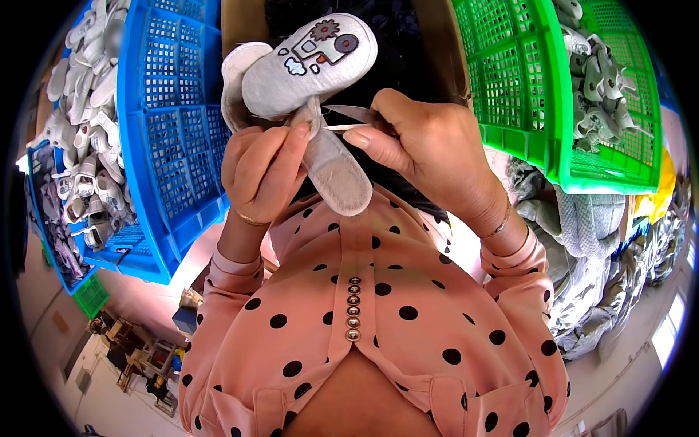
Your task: The person uses scissors to trim loose threads and excess fabric from the edges of small white slippers. They handle the slippers one by one, picking them from a blue basket, trimming the seams, and placing the finished items into a green basket.
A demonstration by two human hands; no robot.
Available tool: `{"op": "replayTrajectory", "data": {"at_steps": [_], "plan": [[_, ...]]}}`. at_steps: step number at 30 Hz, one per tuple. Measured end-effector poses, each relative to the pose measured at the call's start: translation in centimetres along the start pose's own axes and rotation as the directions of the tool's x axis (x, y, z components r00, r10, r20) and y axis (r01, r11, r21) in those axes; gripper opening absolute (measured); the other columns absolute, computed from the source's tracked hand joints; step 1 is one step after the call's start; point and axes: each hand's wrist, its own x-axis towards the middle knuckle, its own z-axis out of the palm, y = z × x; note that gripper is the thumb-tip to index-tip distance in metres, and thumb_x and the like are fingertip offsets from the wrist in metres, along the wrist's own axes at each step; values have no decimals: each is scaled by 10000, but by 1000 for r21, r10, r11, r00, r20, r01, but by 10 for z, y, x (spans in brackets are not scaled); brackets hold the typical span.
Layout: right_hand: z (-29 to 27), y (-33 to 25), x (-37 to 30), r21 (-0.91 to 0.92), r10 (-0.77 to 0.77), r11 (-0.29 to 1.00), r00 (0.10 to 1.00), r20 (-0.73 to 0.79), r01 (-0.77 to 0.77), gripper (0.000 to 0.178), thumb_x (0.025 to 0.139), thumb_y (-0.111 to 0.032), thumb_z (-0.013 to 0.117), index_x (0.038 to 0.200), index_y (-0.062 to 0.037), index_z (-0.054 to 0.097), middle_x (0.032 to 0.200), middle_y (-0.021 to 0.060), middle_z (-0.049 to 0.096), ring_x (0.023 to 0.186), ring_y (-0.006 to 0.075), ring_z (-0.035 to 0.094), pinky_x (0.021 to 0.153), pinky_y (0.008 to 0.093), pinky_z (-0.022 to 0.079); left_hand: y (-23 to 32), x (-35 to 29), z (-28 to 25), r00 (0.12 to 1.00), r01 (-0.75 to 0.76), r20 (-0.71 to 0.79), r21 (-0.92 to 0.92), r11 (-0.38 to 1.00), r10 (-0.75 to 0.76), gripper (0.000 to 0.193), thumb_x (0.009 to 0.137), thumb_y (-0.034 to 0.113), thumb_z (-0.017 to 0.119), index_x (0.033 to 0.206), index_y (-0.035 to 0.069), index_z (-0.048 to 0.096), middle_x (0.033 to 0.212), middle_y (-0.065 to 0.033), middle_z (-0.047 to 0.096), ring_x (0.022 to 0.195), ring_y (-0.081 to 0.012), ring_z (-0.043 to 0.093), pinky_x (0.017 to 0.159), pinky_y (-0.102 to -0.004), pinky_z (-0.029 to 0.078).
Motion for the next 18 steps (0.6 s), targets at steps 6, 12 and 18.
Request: {"op": "replayTrajectory", "data": {"at_steps": [6,12,18], "plan": [[0,3,10,-78,-80,994,997,-1,80,428,860,-488,627,761,-74,584,555,83,554,505,294,569,452,374,433,1,5,-2,999,-35,-15,19,999,36,231,733,54,714,964,47,710,972,-30,575,706,-127,493,554,-243,453],[3,5,13,-235,-203,954,978,-56,185,443,826,-512,639,719,-92,547,528,60,515,484,260,557,436,364,421,0,4,-2,1000,-16,-8,27,1000,16,225,737,62,719,961,49,710,967,-25,576,705,-124,497,563,-243,462],[3,3,16,-237,-212,952,975,-63,192,434,829,-496,644,698,-97,533,525,66,506,476,268,543,433,368,412,-3,4,-1,1000,-24,-16,33,999,25,225,741,64,715,965,48,713,957,-24,578,706,-122,498,562,-241,464]]}}
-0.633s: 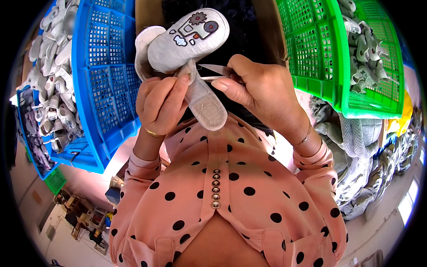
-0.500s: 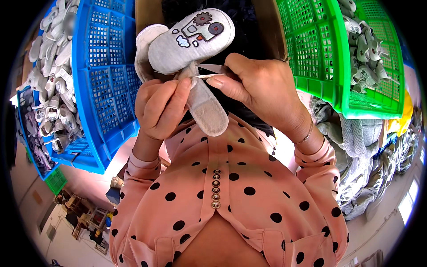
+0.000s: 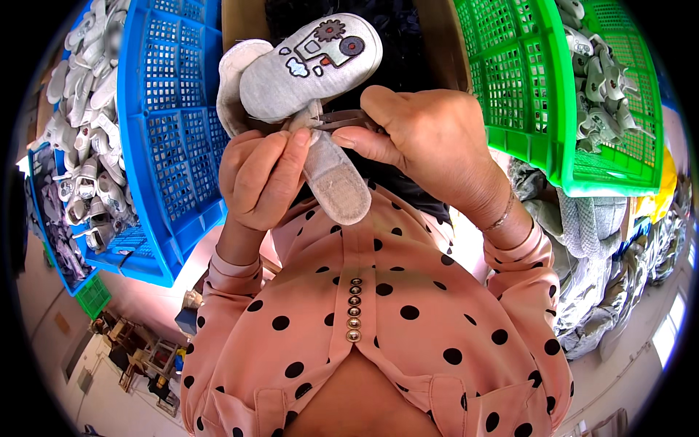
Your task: The person uses scissors to trim loose threads and excess fabric from the edges of small white slippers. They handle the slippers one by one, picking them from a blue basket, trimming the seams, and placing the finished items into a green basket.
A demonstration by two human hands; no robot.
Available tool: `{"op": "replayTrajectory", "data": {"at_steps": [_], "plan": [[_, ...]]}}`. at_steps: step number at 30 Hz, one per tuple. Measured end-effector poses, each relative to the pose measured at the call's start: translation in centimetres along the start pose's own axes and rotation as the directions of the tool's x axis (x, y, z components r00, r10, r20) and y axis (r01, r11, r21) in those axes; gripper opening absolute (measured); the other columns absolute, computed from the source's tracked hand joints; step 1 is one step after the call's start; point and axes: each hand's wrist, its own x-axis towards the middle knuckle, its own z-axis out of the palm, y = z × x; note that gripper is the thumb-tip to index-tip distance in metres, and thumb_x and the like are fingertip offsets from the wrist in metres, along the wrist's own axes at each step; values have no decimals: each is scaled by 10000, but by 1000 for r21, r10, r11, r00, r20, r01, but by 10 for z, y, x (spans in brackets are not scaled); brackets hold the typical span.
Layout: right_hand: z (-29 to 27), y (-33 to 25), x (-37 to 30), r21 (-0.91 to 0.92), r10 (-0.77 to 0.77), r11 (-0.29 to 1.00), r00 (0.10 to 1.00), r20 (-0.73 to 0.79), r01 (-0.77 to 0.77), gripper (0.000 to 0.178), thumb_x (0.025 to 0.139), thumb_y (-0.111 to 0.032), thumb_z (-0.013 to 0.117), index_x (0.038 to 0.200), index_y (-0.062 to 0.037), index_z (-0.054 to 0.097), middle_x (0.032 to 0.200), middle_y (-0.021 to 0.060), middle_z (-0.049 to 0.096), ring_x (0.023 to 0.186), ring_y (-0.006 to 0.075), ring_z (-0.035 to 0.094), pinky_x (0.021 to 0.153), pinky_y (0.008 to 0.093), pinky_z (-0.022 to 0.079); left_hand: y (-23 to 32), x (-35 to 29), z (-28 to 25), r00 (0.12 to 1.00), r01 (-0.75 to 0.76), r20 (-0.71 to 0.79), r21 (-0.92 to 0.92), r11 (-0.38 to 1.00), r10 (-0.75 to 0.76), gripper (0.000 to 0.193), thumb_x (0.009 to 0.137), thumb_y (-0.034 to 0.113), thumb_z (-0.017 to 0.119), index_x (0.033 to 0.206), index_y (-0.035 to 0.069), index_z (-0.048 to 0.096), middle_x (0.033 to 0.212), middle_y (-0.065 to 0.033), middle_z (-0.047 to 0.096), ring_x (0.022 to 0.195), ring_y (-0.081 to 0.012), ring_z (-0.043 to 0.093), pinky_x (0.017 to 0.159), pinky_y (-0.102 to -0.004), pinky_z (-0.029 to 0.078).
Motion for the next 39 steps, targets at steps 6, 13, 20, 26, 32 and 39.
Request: {"op": "replayTrajectory", "data": {"at_steps": [6,13,20,26,32,39], "plan": [[-6,-1,3,168,123,974,978,171,-152,456,853,-491,623,672,-84,527,535,102,502,486,321,523,445,393,403,0,1,-2,1000,-2,-6,11,1000,2,234,722,65,712,955,43,716,958,-25,578,711,-122,497,559,-236,462],[-7,-6,5,59,74,995,993,88,-80,452,849,-497,621,671,-90,540,538,99,516,484,313,534,440,390,406,-2,4,-1,999,-29,-28,15,999,30,243,720,63,709,960,28,715,947,-37,578,721,-128,501,561,-239,469],[-15,-10,5,-77,48,996,995,91,-41,417,861,-447,643,671,-88,547,539,90,506,470,263,533,436,364,401,-2,7,-5,999,-36,18,-13,999,37,234,722,50,706,954,26,716,950,-44,579,727,-133,505,565,-241,474],[-12,5,2,753,343,469,880,327,-463,418,981,-370,557,755,-19,550,634,-43,421,603,42,365,528,224,343,-2,4,-5,998,-54,22,25,998,53,221,725,31,703,945,32,717,946,-40,576,719,-135,503,559,-241,460],[-6,-8,-1,796,170,405,893,417,-449,281,858,-224,724,988,-2,611,807,-35,555,681,24,443,595,195,391,-1,2,-3,999,-35,2,44,998,35,225,724,11,713,949,14,703,945,-53,582,705,-150,510,539,-244,438],[-10,-10,-5,799,191,179,817,544,-574,125,827,-59,641,931,3,608,770,-7,586,691,33,534,620,206,443,7,-5,7,994,109,7,63,992,-110,284,729,-20,703,1011,-10,672,929,-86,587,670,-192,539,524,-273,451]]}}
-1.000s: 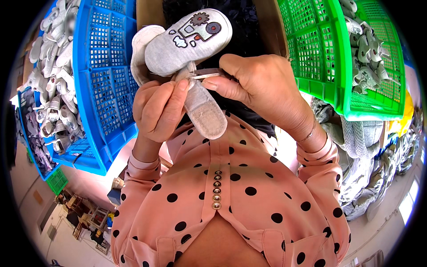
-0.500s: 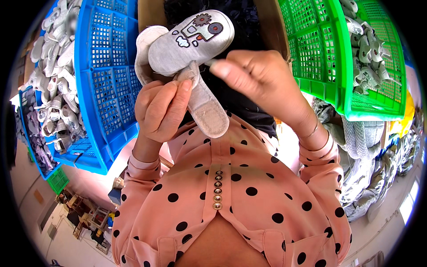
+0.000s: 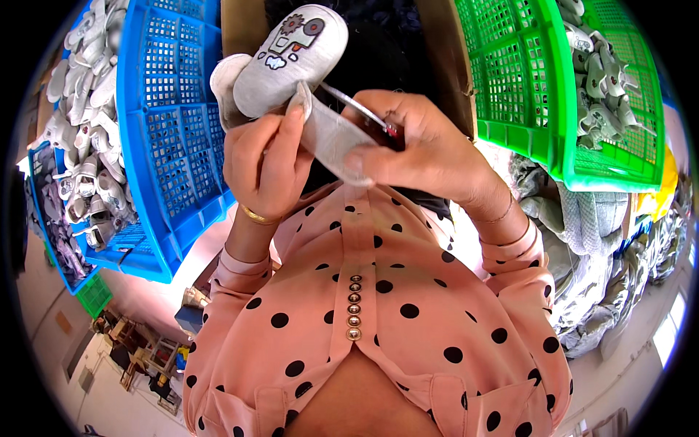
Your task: The person uses scissors to trim loose threads and excess fabric from the edges of small white slippers. They handle the slippers one by one, picking them from a blue basket, trimming the seams, and placing the finished items into a green basket.
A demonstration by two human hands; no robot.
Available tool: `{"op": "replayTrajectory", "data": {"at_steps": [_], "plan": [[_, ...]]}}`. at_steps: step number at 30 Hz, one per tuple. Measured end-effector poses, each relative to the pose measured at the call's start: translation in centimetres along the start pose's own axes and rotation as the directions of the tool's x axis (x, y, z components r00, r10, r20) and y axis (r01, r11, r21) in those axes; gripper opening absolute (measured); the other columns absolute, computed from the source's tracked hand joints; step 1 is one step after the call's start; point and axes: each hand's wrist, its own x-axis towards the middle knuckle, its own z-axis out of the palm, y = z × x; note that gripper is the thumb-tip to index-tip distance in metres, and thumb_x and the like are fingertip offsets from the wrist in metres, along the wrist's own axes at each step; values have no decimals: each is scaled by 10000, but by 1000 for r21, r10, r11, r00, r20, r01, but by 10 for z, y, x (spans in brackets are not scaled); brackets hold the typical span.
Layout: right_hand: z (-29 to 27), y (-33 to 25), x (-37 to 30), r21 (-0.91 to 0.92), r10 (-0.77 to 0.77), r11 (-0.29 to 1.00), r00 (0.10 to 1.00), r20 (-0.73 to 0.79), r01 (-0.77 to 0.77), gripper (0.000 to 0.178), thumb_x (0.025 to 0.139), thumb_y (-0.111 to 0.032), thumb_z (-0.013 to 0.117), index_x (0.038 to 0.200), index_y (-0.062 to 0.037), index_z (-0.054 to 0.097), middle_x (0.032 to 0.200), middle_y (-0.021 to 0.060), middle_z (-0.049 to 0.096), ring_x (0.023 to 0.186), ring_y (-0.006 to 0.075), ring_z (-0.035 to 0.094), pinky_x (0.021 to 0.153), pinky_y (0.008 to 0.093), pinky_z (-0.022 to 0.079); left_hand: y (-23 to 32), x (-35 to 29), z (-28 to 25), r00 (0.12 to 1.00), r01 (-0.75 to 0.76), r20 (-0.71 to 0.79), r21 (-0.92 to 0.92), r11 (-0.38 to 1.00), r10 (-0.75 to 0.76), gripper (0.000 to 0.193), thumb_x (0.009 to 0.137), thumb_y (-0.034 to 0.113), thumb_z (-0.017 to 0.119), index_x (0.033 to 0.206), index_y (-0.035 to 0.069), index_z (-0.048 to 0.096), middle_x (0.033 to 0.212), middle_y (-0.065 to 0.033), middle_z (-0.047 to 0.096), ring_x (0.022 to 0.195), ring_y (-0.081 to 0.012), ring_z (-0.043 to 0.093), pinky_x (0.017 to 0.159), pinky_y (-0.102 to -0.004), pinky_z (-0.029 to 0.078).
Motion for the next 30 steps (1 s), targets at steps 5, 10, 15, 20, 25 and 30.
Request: {"op": "replayTrajectory", "data": {"at_steps": [5,10,15,20,25,30], "plan": [[-11,1,10,-117,-164,982,972,-169,145,90,862,-29,594,927,20,632,767,20,643,716,45,583,662,200,472,15,4,8,916,394,204,-308,866,-344,322,731,9,701,1049,36,652,942,-95,617,721,-248,594,582,-294,487],[-28,-11,17,-218,-153,964,988,-4,148,99,891,-65,613,896,24,655,749,9,634,651,41,579,605,197,467,1,32,-6,861,503,321,-435,747,-394,345,746,144,742,1068,58,654,1084,-105,656,918,-300,598,853,-376,478],[-32,-19,26,-242,-193,948,977,87,209,188,916,-167,654,874,15,665,708,-9,609,609,31,546,572,185,447,1,35,-3,770,620,544,-513,593,-334,248,752,157,764,959,48,681,899,-85,688,903,-266,652,771,-335,509],[-27,-7,34,-347,-287,900,958,-12,265,255,942,-233,639,816,-13,657,651,-10,579,571,26,508,524,186,407,12,33,-10,504,858,738,-486,163,-450,157,847,114,714,959,10,682,768,-65,698,664,-103,668,581,-202,495],[-23,10,38,-721,-602,566,798,-29,400,288,914,-314,652,910,-28,627,632,68,569,554,144,572,537,258,453,11,42,-21,318,917,817,-394,-62,-481,192,873,113,701,1015,-17,696,732,-20,671,599,-19,570,518,-163,444],[-18,-14,12,-981,-657,86,750,76,175,413,806,-481,687,774,-92,551,646,43,637,564,238,636,482,333,476,9,46,-28,242,890,760,-421,-174,-604,181,865,108,708,985,-29,704,706,-18,651,570,-19,545,490,-154,422]]}}
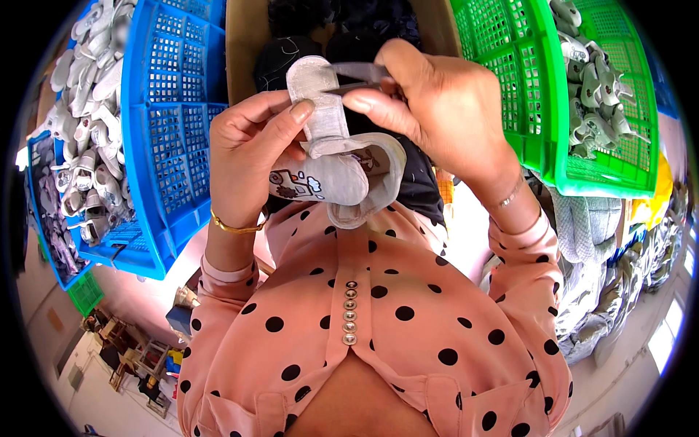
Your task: The person uses scissors to trim loose threads and excess fabric from the edges of small white slippers. They handle the slippers one by one, picking them from a blue basket, trimming the seams, and placing the finished items into a green basket.
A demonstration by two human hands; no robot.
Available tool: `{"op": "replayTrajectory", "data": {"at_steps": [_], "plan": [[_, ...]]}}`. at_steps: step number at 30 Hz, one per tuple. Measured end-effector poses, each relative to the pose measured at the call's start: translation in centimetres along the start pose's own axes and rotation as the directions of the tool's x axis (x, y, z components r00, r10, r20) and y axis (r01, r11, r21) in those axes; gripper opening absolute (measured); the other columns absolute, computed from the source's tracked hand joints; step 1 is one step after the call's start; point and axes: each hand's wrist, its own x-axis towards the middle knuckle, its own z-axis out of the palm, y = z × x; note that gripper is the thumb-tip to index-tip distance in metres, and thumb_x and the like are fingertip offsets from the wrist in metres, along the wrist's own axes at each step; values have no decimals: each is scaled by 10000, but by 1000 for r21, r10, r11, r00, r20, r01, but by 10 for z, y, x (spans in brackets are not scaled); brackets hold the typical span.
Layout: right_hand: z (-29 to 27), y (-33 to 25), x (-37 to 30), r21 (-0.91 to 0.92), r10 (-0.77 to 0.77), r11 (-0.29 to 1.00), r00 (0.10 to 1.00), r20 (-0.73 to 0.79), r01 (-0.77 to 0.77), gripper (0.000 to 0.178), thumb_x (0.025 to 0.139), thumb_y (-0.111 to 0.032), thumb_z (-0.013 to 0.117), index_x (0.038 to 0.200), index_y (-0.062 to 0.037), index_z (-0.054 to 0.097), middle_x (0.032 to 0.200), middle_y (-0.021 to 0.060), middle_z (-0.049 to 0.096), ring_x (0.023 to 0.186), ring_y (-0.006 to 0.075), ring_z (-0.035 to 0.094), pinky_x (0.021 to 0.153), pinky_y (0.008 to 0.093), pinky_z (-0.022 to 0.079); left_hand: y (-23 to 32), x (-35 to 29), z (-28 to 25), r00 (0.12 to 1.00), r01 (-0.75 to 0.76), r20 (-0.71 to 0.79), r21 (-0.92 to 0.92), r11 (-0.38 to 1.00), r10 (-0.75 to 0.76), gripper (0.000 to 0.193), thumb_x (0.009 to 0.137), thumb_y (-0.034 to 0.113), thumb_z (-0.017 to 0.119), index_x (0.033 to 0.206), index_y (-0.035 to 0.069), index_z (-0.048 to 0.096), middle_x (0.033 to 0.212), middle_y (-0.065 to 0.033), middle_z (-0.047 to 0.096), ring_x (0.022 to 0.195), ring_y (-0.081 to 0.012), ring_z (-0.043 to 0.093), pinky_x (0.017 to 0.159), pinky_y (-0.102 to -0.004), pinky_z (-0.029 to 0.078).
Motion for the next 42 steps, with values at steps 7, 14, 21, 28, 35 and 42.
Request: {"op": "replayTrajectory", "data": {"at_steps": [7,14,21,28,35,42], "plan": [[-10,-8,-6,-240,-31,970,998,55,43,401,751,-443,734,828,-80,583,594,32,561,531,209,559,464,318,428,12,-2,5,997,18,-75,-62,998,-22,162,861,93,708,961,-34,703,722,-29,663,595,-30,586,514,-153,467],[-13,-15,-4,-240,-1,971,1000,26,7,407,756,-450,729,834,-77,588,590,32,565,518,206,551,459,310,421,12,-3,3,997,-49,-61,-53,997,46,153,875,112,687,937,-28,693,734,-50,675,597,-61,615,527,-171,492],[-13,-16,-2,-283,-9,959,1000,-6,7,419,751,-460,731,852,-78,591,585,31,560,512,200,553,453,307,419,13,-3,5,997,-57,-57,-82,995,53,143,865,73,698,954,-39,694,714,-26,660,593,-25,573,527,-162,462],[-14,-19,1,-305,-3,952,1000,-14,-2,421,746,-461,734,849,-79,590,577,29,545,512,205,552,455,308,424,14,-6,5,996,-62,-72,-90,994,56,145,867,62,694,971,-40,693,714,-24,660,586,-24,568,520,-158,450],[2,-20,0,-213,26,976,993,-118,-50,425,744,-468,735,757,-100,525,549,26,503,466,208,519,422,313,402,8,-4,3,998,-42,-49,-154,987,35,155,876,74,690,994,-25,700,711,-10,656,564,-7,556,473,-141,432],[28,-22,-6,40,162,987,980,-115,-158,421,768,-458,728,741,-106,500,567,20,516,474,215,545,428,318,424,3,-6,1,997,29,-67,-144,989,-39,148,881,112,683,963,-10,707,708,-6,652,555,-2,555,466,-129,428]]}}
